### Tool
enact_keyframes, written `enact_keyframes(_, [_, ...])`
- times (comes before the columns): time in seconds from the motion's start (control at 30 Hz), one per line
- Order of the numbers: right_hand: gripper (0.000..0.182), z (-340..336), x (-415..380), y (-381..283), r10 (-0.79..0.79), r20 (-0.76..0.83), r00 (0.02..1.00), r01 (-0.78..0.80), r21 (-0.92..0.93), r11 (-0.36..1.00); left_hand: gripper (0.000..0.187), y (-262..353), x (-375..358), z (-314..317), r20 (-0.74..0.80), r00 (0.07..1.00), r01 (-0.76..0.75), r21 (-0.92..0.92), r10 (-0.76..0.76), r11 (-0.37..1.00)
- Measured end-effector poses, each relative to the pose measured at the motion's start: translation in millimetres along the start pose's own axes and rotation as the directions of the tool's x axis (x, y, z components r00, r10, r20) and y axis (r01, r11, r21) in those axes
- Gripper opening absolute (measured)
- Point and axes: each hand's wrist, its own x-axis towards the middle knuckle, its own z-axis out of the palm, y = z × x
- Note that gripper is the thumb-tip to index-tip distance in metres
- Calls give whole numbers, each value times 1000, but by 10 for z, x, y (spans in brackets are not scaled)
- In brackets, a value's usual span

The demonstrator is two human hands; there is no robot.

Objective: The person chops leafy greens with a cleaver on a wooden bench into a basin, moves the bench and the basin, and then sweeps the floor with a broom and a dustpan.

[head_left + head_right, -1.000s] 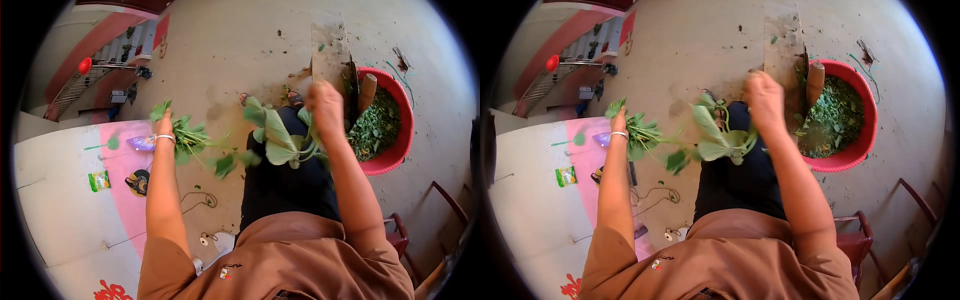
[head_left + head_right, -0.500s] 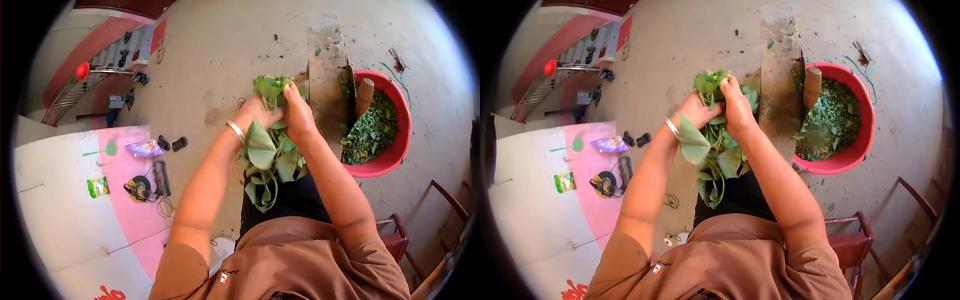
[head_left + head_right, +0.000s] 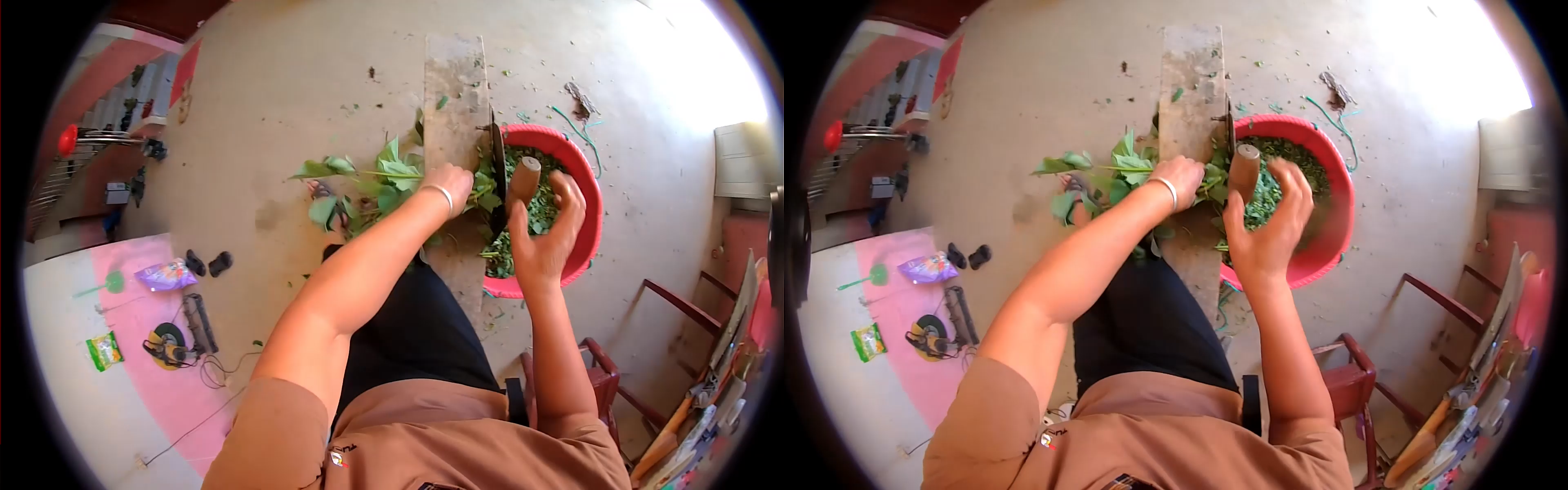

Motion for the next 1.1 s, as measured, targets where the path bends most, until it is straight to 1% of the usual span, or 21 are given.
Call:
enact_keyframes(0.03, [50,101,104,65,30,-1,1000,-30,4,1000,16,57,2,105,-73,997,9,-14,-10,1000])
enact_keyframes(0.07, [49,212,186,112,123,80,989,-133,140,981,16,60,24,181,-65,998,12,-38,-15,999])
enact_keyframes(0.1, [45,335,259,158,245,210,947,-298,283,911,18,54,-40,199,-133,991,-3,-35,-2,999])
enact_keyframes(0.13, [41,423,302,235,269,260,928,-342,299,891,19,43,-105,226,-206,979,-11,-30,5,999])
enact_keyframes(0.17, [38,510,380,311,281,300,911,-374,320,870,19,37,-143,217,-207,978,5,-42,-14,999])
enact_keyframes(0.23, [33,343,986,-42,483,501,718,-653,243,717,22,60,-172,189,-113,991,-74,36,77,997])
enact_keyframes(0.27, [32,368,1209,38,488,504,713,-676,308,669,22,80,-195,165,-66,993,-96,32,98,995])
enact_keyframes(0.37, [26,574,1791,400,424,571,703,-689,401,603,23,165,-131,186,-105,988,-114,-24,111,993])
enact_keyframes(0.43, [21,646,1788,354,404,595,695,-694,409,593,22,231,-8,106,-73,994,-83,-57,79,995])
enact_keyframes(0.5, [18,675,1693,201,450,519,727,-673,409,616,21,263,77,-34,63,994,89,-49,-85,995])
enact_keyframes(0.53, [19,624,1589,108,464,514,721,-681,401,613,28,263,77,9,-2,985,170,-101,-171,980])
enact_keyframes(0.57, [19,600,1461,55,509,460,727,-683,408,606,28,247,83,58,-5,986,166,-104,-168,981])
enact_keyframes(0.63, [20,477,1282,39,511,452,731,-680,426,596,42,213,-12,92,-75,978,178,-200,-197,963])
enact_keyframes(0.67, [20,457,1259,69,515,451,729,-682,426,594,42,180,-74,114,-72,978,176,-199,-194,964])
enact_keyframes(0.73, [19,409,1190,149,493,432,756,-655,511,557,55,122,-315,24,-202,978,58,18,-54,998])
enact_keyframes(0.77, [19,386,1116,161,507,421,752,-658,514,550,55,82,-386,64,-192,981,44,25,-39,999])
enact_keyframes(0.83, [16,389,898,83,419,385,822,-565,473,676,63,15,-503,189,-277,960,0,113,31,994])
enact_keyframes(0.87, [14,415,725,79,390,358,848,-526,484,699,60,24,-499,293,-258,964,-2,217,59,976])
enact_keyframes(0.97, [13,572,-7,339,281,203,938,-345,474,810,54,-12,-445,417,-224,974,17,208,30,978])
enact_keyframes(1.03, [15,405,149,229,418,388,821,-569,514,642,51,-33,-448,430,-262,964,18,217,41,976])
enact_keyframes(1.1, [12,353,535,177,420,435,797,-600,486,635,52,-26,-469,444,-270,961,-2,203,58,979])
